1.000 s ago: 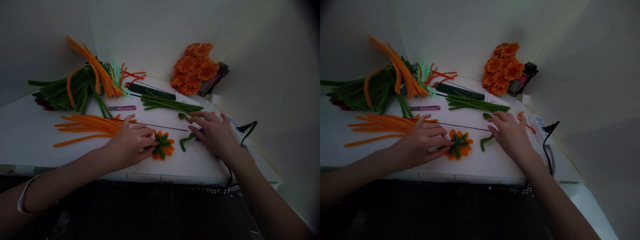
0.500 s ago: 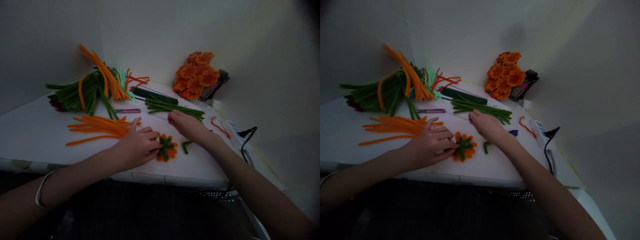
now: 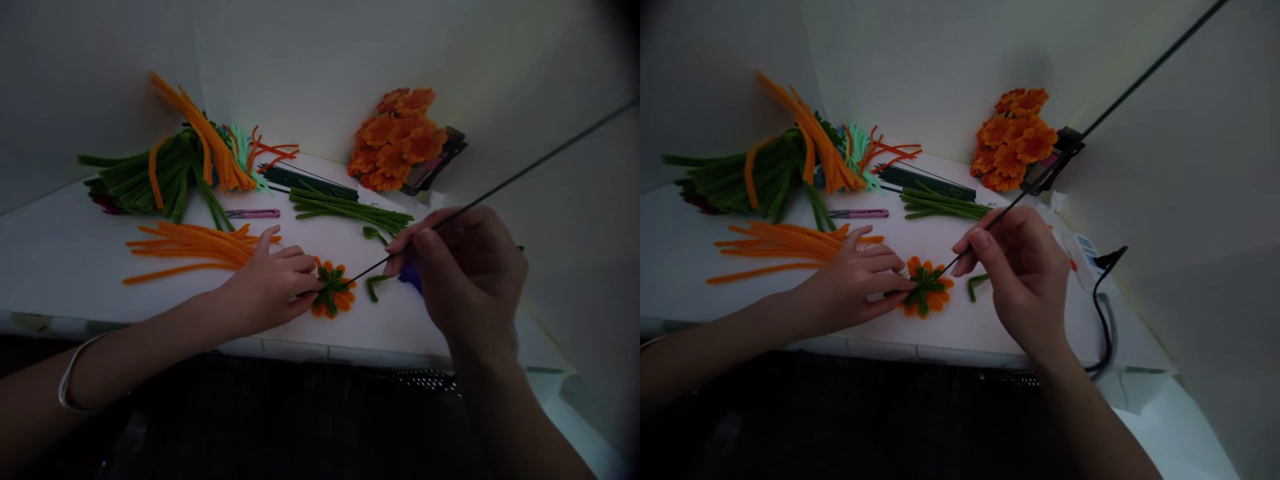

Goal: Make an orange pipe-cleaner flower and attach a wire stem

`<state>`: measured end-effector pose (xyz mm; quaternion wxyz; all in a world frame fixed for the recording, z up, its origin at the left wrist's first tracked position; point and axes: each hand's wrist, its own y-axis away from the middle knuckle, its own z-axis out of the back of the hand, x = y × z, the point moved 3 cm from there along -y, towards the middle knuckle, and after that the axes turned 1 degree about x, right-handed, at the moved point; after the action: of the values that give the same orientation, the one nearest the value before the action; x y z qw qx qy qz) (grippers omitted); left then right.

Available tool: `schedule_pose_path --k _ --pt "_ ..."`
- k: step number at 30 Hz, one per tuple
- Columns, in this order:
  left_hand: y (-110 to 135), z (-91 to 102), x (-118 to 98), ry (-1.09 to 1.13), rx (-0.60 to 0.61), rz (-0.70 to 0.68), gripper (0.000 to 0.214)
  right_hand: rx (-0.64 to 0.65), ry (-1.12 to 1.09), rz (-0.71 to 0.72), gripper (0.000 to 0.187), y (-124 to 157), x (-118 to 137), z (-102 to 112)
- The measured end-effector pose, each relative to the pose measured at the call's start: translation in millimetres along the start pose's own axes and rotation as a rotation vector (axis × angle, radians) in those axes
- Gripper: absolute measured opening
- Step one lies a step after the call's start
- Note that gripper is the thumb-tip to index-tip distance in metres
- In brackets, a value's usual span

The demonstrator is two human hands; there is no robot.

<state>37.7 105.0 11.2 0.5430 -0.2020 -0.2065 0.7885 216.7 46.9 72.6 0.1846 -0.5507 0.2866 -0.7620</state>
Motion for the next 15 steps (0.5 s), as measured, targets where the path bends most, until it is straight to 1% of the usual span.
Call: schedule_pose_path --k 3,6,9,15 --pt "0 0.6 -1 -0.008 0.008 0.007 0.015 0.006 -0.017 0.01 0.012 -2 -4 -3" --pt "-1 0.7 -2 -0.004 0.004 0.003 0.015 0.036 0.026 -0.013 0.009 -5 -10 -4" --pt "-1 0.8 -2 -0.007 0.002 -0.002 0.017 0.041 0.048 -0.024 0.008 -6 -13 -4" --pt "-1 -0.9 -2 0.006 0.051 0.024 0.018 0.095 0.065 -0.043 0.007 -9 -20 -6"
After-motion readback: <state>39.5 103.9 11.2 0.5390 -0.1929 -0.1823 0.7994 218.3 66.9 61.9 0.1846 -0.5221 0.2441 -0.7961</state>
